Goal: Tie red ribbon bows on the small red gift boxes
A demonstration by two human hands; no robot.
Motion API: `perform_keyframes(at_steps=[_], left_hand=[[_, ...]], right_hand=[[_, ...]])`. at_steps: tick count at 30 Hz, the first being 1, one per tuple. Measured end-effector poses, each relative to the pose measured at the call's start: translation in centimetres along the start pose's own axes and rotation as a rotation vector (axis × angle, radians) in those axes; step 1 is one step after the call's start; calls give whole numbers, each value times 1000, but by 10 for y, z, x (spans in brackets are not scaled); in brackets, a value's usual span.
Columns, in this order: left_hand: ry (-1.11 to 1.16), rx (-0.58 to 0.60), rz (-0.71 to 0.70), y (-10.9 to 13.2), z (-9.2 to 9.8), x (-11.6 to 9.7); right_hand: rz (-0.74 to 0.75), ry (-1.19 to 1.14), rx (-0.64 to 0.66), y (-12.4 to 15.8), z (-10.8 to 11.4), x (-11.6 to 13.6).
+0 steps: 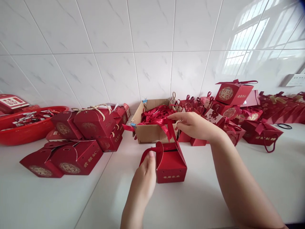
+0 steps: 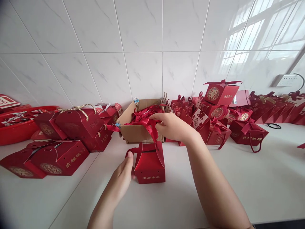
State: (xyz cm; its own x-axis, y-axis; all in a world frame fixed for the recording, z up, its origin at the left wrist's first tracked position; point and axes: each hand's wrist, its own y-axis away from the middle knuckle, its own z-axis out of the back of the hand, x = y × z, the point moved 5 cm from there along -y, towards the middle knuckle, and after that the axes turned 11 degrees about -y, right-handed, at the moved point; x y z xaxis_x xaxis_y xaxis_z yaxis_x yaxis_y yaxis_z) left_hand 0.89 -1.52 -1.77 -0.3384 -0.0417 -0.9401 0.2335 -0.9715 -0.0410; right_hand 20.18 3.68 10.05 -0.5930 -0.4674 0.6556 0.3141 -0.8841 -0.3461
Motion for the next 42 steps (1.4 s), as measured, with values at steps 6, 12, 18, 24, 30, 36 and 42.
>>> perform_keyframes(at_steps=[6, 12, 18, 24, 30, 36, 42], left_hand=[[281, 40, 108, -8, -3, -7], [761, 83, 173, -13, 2, -3], [749, 43, 115, -14, 1, -3], [807, 55, 139, -15, 5, -5], [864, 37, 186, -16, 8, -5], [900, -41, 103, -17, 15, -6], [1060, -14, 252, -18, 12, -6]], right_hand=[[-29, -257, -191, 0, 4, 3], [-25, -699, -310, -3, 2, 6], [60, -1014, -223, -8, 3, 2], [27, -1221, -70, -10, 4, 3], [21, -1094, -232, -9, 17, -3], [19, -1036, -251, -8, 19, -1], [63, -951, -306, -7, 21, 2]])
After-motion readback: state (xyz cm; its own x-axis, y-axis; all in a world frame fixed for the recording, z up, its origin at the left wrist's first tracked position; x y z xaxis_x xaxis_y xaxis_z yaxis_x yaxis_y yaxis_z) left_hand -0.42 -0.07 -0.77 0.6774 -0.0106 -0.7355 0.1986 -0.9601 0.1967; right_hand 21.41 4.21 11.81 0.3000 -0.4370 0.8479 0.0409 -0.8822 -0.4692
